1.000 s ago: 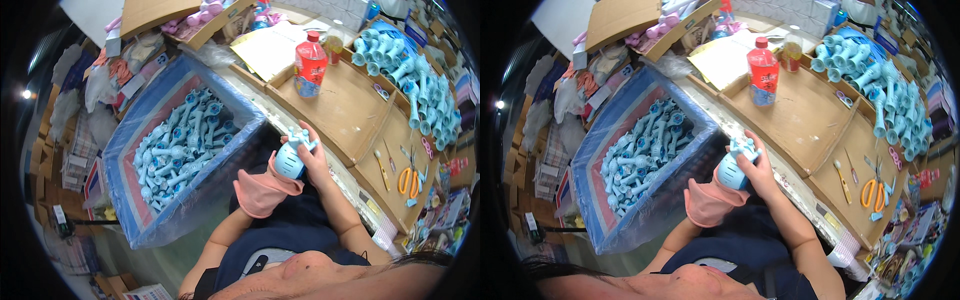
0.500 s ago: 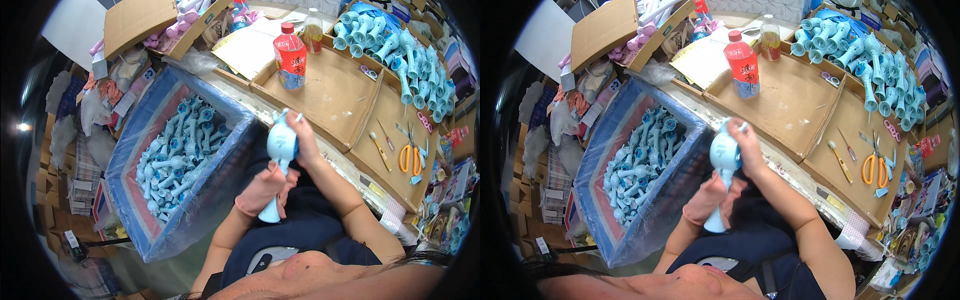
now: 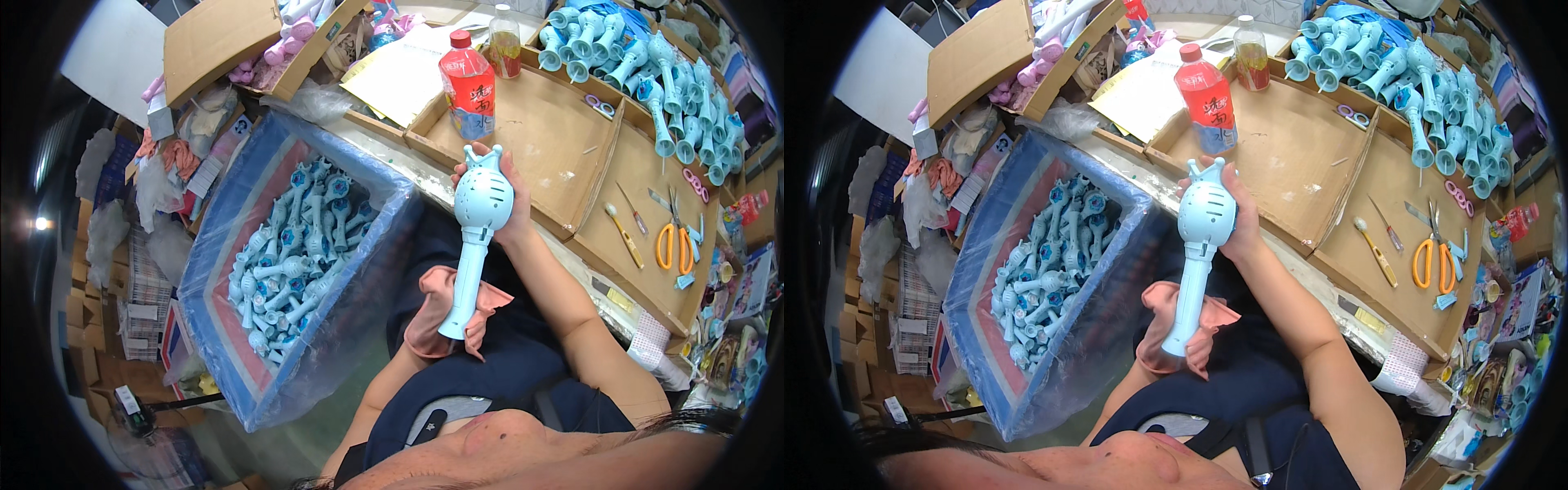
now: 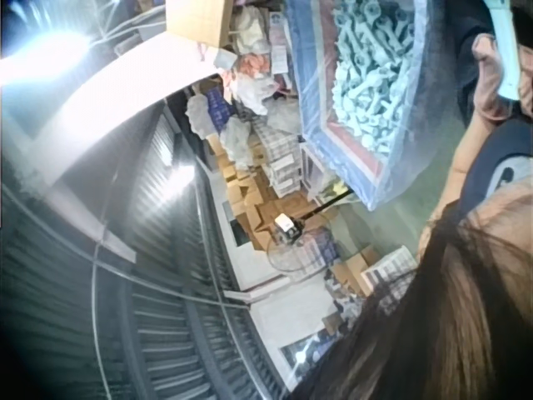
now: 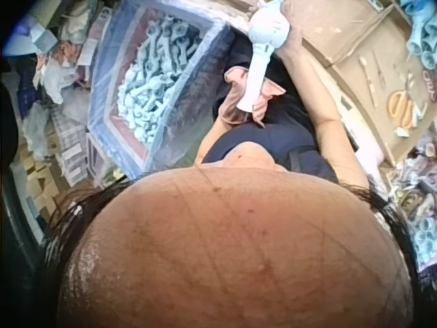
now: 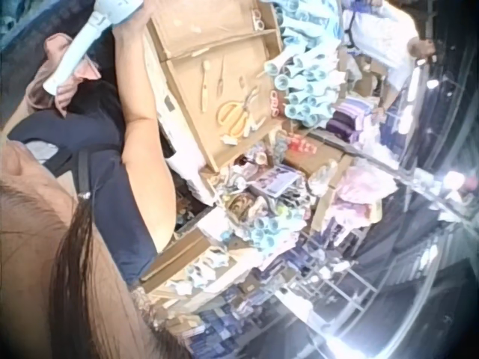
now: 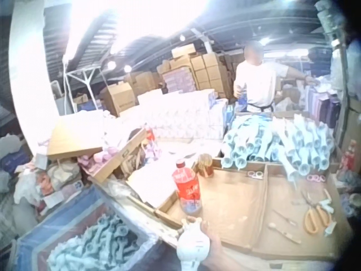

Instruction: The person repeatedly picks light-blue plastic toy wands from a bin, wipes them with a pink cloth, and uses a small metal tool to press or adjust parts on the wand head. Finished wands are placed on a nearby tray. The person also uses a screwdriver on one wand before continuing the cycle.

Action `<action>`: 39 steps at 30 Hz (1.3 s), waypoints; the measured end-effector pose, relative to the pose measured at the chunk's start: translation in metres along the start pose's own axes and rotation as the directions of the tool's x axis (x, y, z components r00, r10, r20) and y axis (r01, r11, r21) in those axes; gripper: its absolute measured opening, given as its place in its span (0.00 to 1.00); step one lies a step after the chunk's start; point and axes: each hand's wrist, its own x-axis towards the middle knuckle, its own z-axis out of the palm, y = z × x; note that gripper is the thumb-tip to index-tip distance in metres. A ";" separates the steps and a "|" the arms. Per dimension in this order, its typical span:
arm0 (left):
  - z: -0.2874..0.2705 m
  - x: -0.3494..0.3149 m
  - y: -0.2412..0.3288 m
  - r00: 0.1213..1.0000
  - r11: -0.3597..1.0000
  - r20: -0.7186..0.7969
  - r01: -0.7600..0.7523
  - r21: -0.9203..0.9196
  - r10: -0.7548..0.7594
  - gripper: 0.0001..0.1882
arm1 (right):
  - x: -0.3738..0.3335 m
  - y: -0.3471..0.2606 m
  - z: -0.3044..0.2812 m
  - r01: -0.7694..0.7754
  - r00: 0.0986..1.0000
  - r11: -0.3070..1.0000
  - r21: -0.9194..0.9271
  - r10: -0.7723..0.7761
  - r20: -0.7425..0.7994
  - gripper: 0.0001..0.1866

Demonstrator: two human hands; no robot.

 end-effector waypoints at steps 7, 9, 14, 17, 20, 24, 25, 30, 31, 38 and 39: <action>-0.010 0.013 0.000 0.879 0.606 0.057 -0.372 0.703 0.474 0.16 | -0.054 0.020 0.009 -0.136 0.987 0.949 -0.283 0.107 -0.118 0.27; -0.016 0.018 -0.003 0.686 -0.080 0.278 -0.305 0.949 0.673 0.11 | -0.071 0.028 0.006 -0.217 0.976 0.902 -0.373 0.190 -0.107 0.25; -0.028 0.031 -0.016 0.901 0.901 -0.192 -0.330 0.281 0.389 0.22 | -0.082 0.033 -0.002 -0.300 0.954 0.948 -0.108 0.296 -0.050 0.27; -0.036 0.030 -0.014 0.962 0.980 0.189 -0.199 -0.022 0.199 0.23 | -0.083 0.032 0.001 -0.328 0.945 0.914 -0.239 0.319 -0.077 0.28; -0.043 0.030 -0.012 0.933 0.847 0.202 -0.356 0.395 0.298 0.21 | -0.086 0.031 0.004 -0.316 0.947 0.907 -0.278 0.317 -0.045 0.28; -0.048 0.034 -0.012 0.937 0.884 0.154 -0.347 0.314 0.313 0.18 | -0.089 0.028 0.003 -0.313 0.947 0.895 -0.318 0.322 -0.026 0.29; -0.048 0.035 -0.012 0.936 0.880 0.161 -0.349 0.321 0.313 0.18 | -0.089 0.027 0.002 -0.334 0.941 0.879 -0.341 0.332 -0.066 0.29; -0.047 0.038 -0.010 0.918 0.878 0.267 -0.369 0.305 0.294 0.15 | -0.090 0.025 -0.002 -0.377 0.926 0.867 -0.326 0.348 -0.145 0.30; -0.047 0.038 -0.009 0.918 0.869 0.249 -0.379 0.319 0.309 0.15 | -0.091 0.026 -0.003 -0.364 0.932 0.865 -0.345 0.336 -0.139 0.30; -0.048 0.041 -0.005 0.953 0.952 0.196 -0.263 0.155 0.231 0.17 | -0.091 0.026 -0.006 -0.341 0.939 0.819 -0.462 0.321 -0.124 0.29; -0.049 0.040 -0.005 0.948 0.966 0.227 -0.247 0.075 0.225 0.17 | -0.091 0.025 -0.006 -0.334 0.941 0.830 -0.447 0.323 -0.103 0.28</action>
